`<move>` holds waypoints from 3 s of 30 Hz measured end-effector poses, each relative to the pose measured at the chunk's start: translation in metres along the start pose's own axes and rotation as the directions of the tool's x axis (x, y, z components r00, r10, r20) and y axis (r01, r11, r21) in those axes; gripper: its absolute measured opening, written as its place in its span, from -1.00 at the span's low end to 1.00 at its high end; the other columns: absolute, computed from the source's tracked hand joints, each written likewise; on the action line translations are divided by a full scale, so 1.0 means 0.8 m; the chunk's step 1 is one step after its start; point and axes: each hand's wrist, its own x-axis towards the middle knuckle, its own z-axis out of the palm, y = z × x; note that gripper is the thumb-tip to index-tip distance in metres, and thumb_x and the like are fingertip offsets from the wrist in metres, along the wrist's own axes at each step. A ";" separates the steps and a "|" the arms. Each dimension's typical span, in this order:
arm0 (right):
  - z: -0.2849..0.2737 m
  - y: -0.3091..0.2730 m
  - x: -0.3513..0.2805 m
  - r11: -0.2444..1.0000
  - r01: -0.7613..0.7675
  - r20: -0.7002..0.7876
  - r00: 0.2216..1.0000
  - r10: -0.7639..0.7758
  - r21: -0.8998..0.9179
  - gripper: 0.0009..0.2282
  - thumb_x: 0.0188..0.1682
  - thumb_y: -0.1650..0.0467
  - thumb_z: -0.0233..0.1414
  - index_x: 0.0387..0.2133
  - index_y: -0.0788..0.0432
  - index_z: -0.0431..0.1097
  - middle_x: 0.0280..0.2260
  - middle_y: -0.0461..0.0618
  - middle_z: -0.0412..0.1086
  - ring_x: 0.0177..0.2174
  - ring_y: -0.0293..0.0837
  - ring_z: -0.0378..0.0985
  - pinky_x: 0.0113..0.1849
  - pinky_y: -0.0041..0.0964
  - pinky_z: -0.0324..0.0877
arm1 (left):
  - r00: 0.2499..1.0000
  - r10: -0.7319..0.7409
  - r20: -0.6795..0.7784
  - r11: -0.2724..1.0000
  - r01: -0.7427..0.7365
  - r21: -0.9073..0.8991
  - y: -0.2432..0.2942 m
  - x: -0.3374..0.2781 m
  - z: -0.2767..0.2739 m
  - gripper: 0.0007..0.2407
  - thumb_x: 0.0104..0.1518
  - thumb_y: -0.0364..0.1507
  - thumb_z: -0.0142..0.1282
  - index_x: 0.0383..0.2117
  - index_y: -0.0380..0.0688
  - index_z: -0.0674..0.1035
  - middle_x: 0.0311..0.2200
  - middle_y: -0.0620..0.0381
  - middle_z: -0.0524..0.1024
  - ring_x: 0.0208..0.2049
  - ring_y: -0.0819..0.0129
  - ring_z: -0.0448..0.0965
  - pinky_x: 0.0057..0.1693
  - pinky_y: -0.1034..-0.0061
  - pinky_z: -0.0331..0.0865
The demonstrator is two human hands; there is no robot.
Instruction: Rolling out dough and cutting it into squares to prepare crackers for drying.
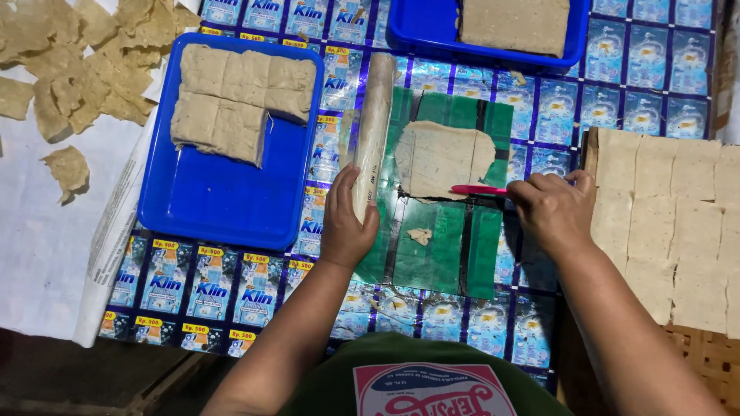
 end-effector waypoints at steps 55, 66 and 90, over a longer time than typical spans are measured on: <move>0.042 0.043 0.066 0.995 0.073 -0.131 0.988 -0.081 -0.067 -0.93 -0.07 0.26 0.18 -0.46 -0.25 0.42 -0.51 -0.29 0.38 -0.38 -0.23 0.53 0.02 -0.16 0.18 | 1.000 -0.005 0.025 1.000 0.005 0.005 -0.003 0.001 0.001 -0.56 0.09 -0.47 0.05 0.16 -0.25 0.38 0.17 -0.22 0.36 0.21 -0.19 0.40 0.27 0.05 0.31; 0.061 0.000 0.095 0.996 0.085 -0.115 0.990 -0.085 -0.005 -0.90 -0.14 0.22 0.19 -0.43 -0.23 0.41 -0.52 -0.27 0.35 -0.36 -0.22 0.52 -0.02 -0.10 0.18 | 1.000 -0.010 0.014 1.000 0.010 -0.014 -0.002 0.001 -0.001 -0.56 0.10 -0.48 0.05 0.17 -0.25 0.37 0.18 -0.21 0.35 0.21 -0.17 0.41 0.26 0.06 0.33; -0.011 -0.033 0.057 0.868 -0.418 0.196 0.906 0.375 0.267 -0.62 0.12 0.40 -0.01 0.21 -0.07 0.44 -0.25 0.27 0.31 -0.17 0.47 0.51 -0.20 0.24 0.46 | 0.999 0.015 0.032 1.000 -0.015 -0.005 0.001 0.002 -0.004 -0.65 0.14 -0.50 0.03 0.08 0.15 0.56 0.21 -0.16 0.30 0.17 -0.20 0.43 0.19 0.02 0.38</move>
